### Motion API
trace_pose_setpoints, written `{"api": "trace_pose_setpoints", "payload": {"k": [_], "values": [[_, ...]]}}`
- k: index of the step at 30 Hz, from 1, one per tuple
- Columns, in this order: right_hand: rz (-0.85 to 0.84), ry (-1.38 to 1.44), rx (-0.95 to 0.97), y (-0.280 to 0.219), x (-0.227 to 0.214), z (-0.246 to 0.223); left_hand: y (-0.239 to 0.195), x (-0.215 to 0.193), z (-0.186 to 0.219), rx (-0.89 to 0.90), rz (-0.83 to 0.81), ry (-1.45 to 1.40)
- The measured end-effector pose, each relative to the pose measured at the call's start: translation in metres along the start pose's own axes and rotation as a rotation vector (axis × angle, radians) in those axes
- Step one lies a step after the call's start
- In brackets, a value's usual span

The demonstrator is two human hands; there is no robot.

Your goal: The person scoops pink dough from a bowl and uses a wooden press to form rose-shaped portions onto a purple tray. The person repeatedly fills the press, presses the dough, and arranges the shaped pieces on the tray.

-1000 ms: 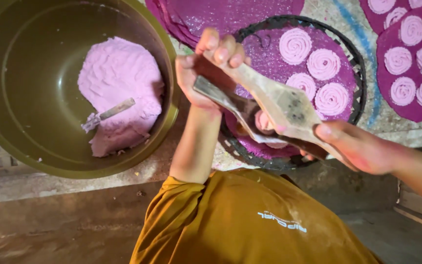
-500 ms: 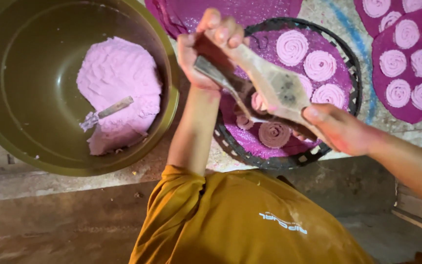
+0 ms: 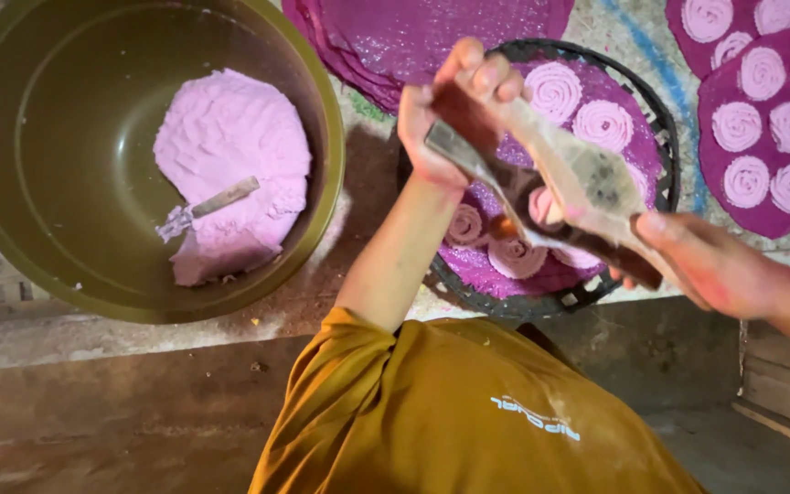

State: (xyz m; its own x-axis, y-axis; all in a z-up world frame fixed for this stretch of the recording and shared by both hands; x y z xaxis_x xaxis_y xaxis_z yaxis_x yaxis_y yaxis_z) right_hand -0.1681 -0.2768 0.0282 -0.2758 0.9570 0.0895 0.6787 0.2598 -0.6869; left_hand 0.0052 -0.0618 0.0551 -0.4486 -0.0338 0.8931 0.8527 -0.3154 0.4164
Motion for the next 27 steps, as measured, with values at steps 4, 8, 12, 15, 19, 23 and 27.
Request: {"api": "trace_pose_setpoints", "payload": {"k": [4,8,12,15,19,23,27], "values": [[0.049,0.066,-0.054,0.027,0.005,-0.011,0.027,-0.002,0.013,0.005,-0.114,0.03],[-0.055,0.02,-0.138,0.049,0.035,-0.021,0.028,0.001,0.047,0.044,-0.187,0.103],[-0.116,0.038,-0.058,0.054,0.062,-0.007,0.003,0.003,0.076,0.038,-0.105,0.14],[-0.174,0.112,0.002,0.039,0.078,0.001,-0.02,0.006,0.082,0.058,-0.026,0.142],[-0.178,0.212,0.068,0.009,0.072,0.01,-0.038,0.005,0.056,0.044,0.049,0.124],[-0.071,0.137,0.089,-0.014,0.029,0.022,-0.033,0.001,0.014,0.02,0.104,0.114],[0.057,0.066,0.011,-0.018,-0.02,0.029,-0.006,0.002,-0.016,-0.029,0.088,0.083]]}}
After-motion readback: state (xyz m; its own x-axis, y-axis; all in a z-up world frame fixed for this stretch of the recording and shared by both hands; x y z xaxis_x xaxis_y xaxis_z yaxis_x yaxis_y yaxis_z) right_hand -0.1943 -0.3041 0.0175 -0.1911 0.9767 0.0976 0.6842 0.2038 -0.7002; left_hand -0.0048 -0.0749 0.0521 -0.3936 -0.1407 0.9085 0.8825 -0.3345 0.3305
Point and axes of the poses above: each hand's wrist, its own y-axis towards the middle knuckle, its own x-axis out of the palm, z = x × y, the point moved 10 cm from there along y, towards the middle knuckle, and after that the axes turned 11 degrees about y, right-handed, at the moved point
